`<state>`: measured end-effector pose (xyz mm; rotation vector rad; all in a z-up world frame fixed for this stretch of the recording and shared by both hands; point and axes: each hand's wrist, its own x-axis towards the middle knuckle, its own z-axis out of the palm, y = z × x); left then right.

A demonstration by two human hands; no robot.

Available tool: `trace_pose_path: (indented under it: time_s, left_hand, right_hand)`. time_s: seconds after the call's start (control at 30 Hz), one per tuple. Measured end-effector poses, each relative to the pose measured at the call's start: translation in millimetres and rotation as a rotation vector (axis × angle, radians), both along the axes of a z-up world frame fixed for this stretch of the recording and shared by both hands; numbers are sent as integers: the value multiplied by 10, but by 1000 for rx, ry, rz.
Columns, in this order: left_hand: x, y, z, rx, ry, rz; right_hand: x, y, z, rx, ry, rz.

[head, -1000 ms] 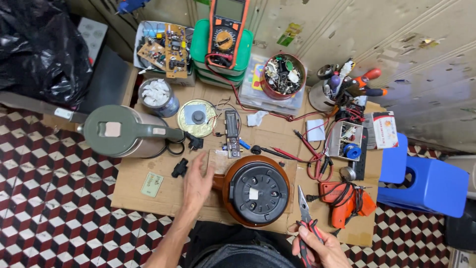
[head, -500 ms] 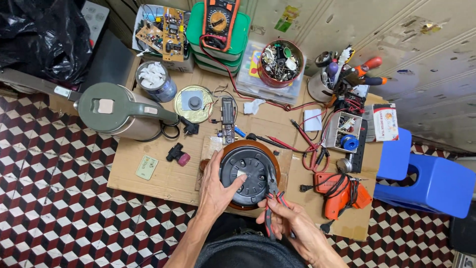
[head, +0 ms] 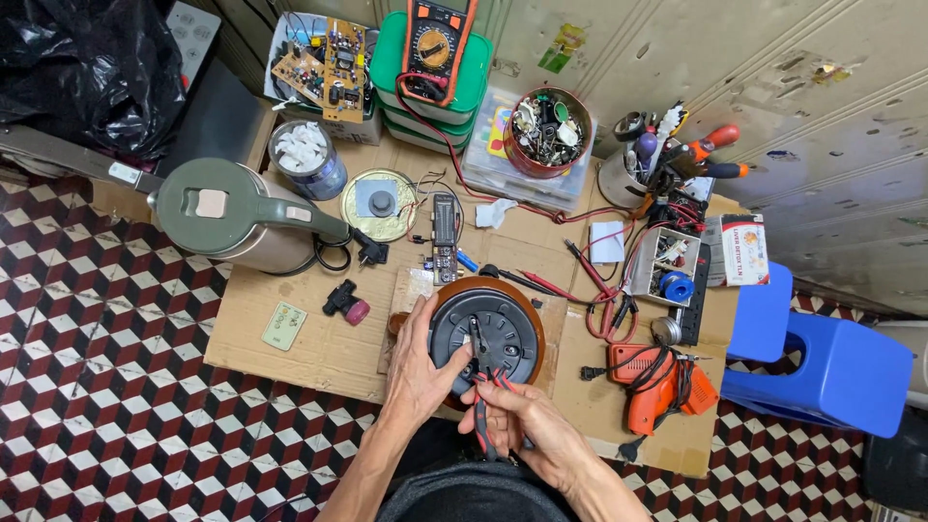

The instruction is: Repairing the heating element and internal wiring in the base of a ceramic electric pot.

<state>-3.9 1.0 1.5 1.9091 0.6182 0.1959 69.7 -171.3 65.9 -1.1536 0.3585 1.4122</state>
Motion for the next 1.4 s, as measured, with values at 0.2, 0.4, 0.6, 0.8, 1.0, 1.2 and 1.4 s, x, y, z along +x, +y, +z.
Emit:
trace_pose_path:
  time_s: [0.2, 0.4, 0.6, 0.8, 1.0, 1.2, 1.4]
  left_hand:
    - [-29, -21, -32, 20, -27, 4]
    - [-34, -35, 3, 29, -30, 17]
    - [-49, -65, 3, 6, 26, 32]
    - [-78, -85, 32, -22, 61, 21]
    - [-82, -53, 65, 7, 64, -11]
    - [-46, -14, 103, -4, 73, -42]
    - [-38, 63, 181, 51, -6, -51]
  right_hand:
    - [11, 50, 68, -41, 216, -142]
    - [22, 151, 130, 40, 336, -277]
    - [132, 267, 283, -51, 393, -342]
    - [195, 410, 416, -124, 428, -348]
    - [239, 261, 289, -53, 469, -308]
    - [363, 246, 349, -240, 448, -227]
    - [376, 234, 367, -279, 437, -257]
